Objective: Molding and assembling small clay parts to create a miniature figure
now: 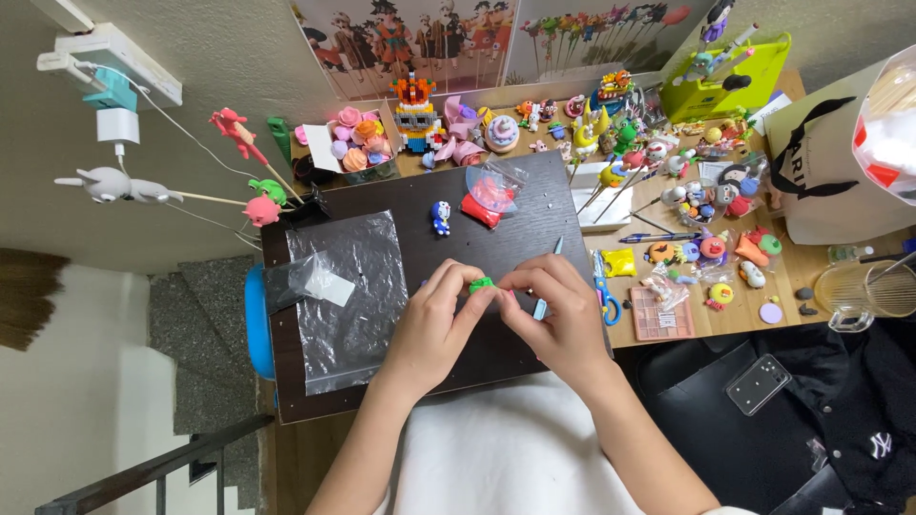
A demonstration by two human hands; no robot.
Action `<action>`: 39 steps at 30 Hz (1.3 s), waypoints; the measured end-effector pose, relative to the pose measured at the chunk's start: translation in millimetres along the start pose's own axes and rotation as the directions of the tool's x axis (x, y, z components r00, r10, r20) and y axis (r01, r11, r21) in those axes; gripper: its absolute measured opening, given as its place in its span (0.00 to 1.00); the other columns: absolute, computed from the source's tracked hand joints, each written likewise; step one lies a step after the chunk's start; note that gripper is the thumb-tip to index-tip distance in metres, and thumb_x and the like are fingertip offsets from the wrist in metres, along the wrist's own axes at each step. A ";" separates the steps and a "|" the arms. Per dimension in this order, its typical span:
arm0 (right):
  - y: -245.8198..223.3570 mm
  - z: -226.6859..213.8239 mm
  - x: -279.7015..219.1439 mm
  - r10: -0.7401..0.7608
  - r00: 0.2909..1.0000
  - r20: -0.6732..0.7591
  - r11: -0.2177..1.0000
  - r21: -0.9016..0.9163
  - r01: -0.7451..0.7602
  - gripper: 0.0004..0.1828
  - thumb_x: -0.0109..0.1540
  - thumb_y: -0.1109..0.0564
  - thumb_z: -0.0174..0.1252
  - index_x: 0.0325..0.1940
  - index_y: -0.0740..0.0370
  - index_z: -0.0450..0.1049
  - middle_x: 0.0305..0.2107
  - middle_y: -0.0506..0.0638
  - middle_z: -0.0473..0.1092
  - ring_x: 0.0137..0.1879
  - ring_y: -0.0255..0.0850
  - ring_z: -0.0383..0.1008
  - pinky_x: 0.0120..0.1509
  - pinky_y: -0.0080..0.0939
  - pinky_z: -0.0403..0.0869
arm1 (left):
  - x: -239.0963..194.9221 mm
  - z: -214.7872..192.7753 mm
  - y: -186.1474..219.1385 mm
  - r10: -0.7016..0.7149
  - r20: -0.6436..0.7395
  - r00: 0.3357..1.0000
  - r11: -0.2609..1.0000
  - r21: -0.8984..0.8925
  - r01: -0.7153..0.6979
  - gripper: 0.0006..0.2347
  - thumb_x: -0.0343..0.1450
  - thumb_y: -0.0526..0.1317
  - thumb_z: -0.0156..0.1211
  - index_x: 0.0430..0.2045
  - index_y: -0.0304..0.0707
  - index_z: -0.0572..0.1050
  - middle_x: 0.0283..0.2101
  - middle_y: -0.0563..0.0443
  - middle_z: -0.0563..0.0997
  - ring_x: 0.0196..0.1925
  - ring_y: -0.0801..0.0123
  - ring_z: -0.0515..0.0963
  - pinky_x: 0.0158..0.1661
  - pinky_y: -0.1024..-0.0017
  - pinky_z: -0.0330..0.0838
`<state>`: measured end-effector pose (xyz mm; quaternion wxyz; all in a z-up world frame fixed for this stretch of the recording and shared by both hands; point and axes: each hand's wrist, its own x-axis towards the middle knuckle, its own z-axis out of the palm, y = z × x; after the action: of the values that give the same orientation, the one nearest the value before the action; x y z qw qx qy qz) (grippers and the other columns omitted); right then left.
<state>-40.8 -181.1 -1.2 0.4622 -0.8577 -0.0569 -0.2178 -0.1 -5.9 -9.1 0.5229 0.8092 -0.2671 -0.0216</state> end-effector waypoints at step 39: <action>52.2 -11.2 -35.6 0.456 0.886 -0.089 0.810 0.454 -0.371 0.18 0.71 0.58 0.52 0.28 0.64 0.75 0.19 0.53 0.72 0.28 0.37 0.71 0.37 0.34 0.74 | 50.2 -25.0 -138.9 -0.002 -0.349 0.937 0.646 0.715 0.268 0.12 0.69 0.39 0.60 0.46 0.45 0.75 0.46 0.52 0.74 0.46 0.56 0.79 0.47 0.58 0.74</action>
<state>-60.7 -216.1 -51.1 0.6770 -0.7025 0.1310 -0.1761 107.6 35.3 -104.7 0.1731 0.9626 -0.1025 0.1813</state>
